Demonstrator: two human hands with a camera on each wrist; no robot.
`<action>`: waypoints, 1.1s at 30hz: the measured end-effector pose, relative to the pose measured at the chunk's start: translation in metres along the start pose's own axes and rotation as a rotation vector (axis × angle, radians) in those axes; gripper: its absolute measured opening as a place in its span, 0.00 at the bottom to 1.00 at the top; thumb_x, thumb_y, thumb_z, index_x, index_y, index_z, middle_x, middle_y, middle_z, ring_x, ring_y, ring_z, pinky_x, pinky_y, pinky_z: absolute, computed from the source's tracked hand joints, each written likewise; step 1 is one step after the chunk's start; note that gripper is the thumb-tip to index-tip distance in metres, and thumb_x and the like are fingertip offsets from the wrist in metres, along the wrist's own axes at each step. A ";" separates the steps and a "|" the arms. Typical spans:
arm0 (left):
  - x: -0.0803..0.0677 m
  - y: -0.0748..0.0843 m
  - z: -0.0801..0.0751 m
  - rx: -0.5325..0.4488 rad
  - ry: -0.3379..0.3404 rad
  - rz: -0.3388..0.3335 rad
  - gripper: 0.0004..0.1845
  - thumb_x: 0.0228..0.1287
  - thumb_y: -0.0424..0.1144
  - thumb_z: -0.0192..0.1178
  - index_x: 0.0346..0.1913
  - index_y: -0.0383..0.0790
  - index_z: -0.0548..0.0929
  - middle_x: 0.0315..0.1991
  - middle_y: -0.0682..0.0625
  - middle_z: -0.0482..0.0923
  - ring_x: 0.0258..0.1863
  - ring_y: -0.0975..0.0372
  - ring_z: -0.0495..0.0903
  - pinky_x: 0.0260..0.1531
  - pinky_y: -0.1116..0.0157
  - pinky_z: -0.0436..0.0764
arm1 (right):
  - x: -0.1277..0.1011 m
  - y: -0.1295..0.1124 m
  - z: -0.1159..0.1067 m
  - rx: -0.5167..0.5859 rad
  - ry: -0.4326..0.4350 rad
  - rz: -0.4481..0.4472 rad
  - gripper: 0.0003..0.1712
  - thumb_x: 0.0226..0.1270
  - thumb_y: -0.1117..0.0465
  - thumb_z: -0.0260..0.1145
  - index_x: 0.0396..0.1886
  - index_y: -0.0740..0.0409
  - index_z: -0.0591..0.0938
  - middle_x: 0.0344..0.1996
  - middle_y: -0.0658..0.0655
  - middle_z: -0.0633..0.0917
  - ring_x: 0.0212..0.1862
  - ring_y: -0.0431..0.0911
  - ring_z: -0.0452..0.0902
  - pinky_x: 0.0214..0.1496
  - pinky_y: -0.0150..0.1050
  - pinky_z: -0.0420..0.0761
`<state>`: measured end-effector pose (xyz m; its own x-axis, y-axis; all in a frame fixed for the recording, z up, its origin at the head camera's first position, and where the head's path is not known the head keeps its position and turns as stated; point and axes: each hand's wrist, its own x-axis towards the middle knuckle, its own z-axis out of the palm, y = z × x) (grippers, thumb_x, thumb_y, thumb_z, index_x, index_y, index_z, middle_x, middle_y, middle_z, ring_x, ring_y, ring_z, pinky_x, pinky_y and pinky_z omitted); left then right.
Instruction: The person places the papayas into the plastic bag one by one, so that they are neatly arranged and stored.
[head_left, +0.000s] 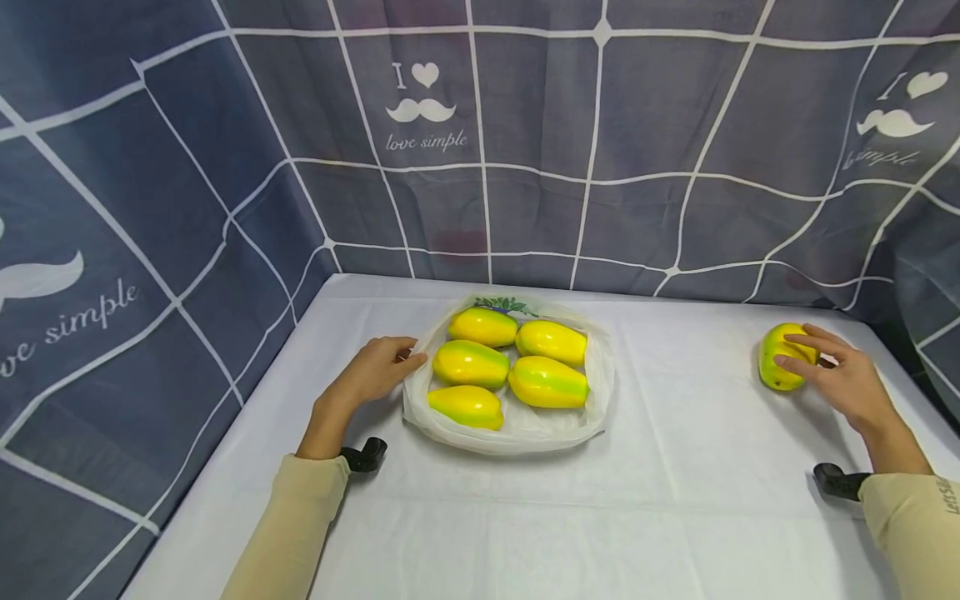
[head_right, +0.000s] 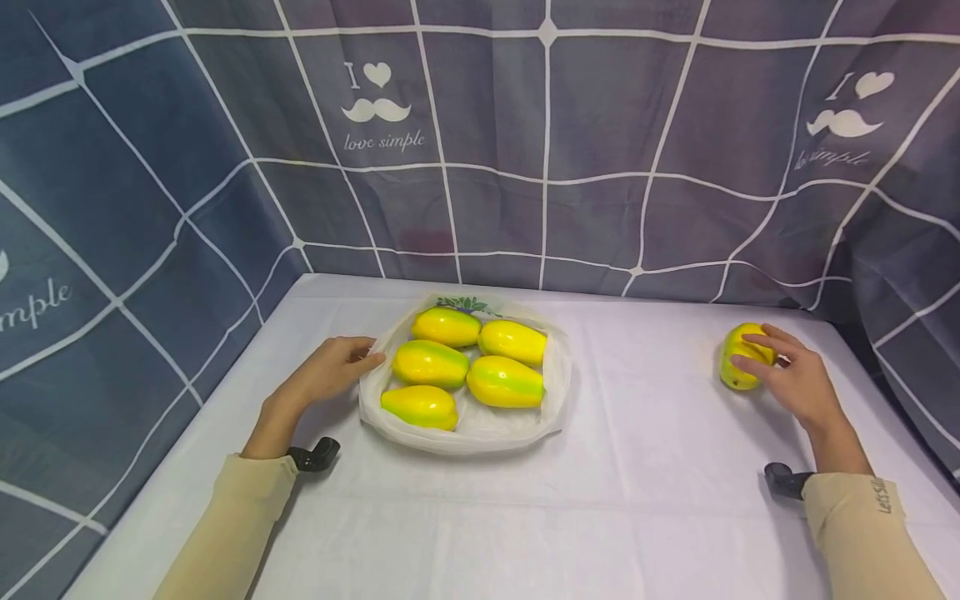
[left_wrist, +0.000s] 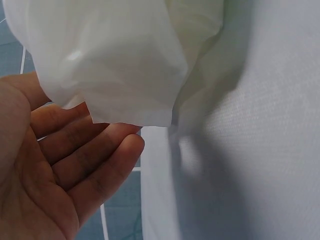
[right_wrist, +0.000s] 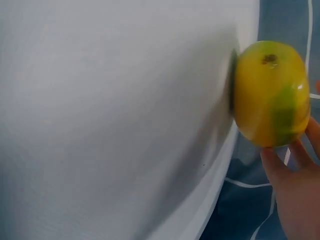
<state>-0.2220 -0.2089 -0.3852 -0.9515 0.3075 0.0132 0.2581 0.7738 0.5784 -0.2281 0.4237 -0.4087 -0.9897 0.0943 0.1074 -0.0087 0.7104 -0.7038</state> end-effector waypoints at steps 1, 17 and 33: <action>0.000 0.000 0.000 0.000 0.001 0.001 0.19 0.73 0.44 0.55 0.57 0.35 0.82 0.46 0.42 0.83 0.46 0.51 0.81 0.50 0.51 0.79 | 0.000 -0.001 0.000 -0.003 -0.001 -0.004 0.38 0.70 0.48 0.64 0.67 0.73 0.69 0.77 0.58 0.56 0.75 0.62 0.44 0.75 0.42 0.51; -0.002 0.000 -0.002 -0.001 0.000 0.010 0.17 0.74 0.44 0.55 0.55 0.37 0.83 0.45 0.44 0.84 0.45 0.53 0.80 0.49 0.51 0.78 | 0.000 -0.020 0.010 -0.047 -0.059 -0.116 0.36 0.72 0.64 0.61 0.75 0.68 0.58 0.71 0.77 0.58 0.68 0.74 0.51 0.67 0.69 0.51; -0.002 0.002 -0.001 -0.001 -0.010 0.002 0.19 0.74 0.44 0.55 0.58 0.36 0.81 0.47 0.43 0.83 0.47 0.51 0.80 0.51 0.50 0.78 | -0.006 -0.007 0.001 0.011 -0.217 0.044 0.45 0.71 0.47 0.63 0.76 0.64 0.57 0.72 0.73 0.57 0.65 0.64 0.53 0.59 0.21 0.63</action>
<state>-0.2196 -0.2089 -0.3831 -0.9492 0.3145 0.0060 0.2597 0.7727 0.5792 -0.2226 0.4174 -0.4045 -0.9967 -0.0280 -0.0761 0.0347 0.7010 -0.7124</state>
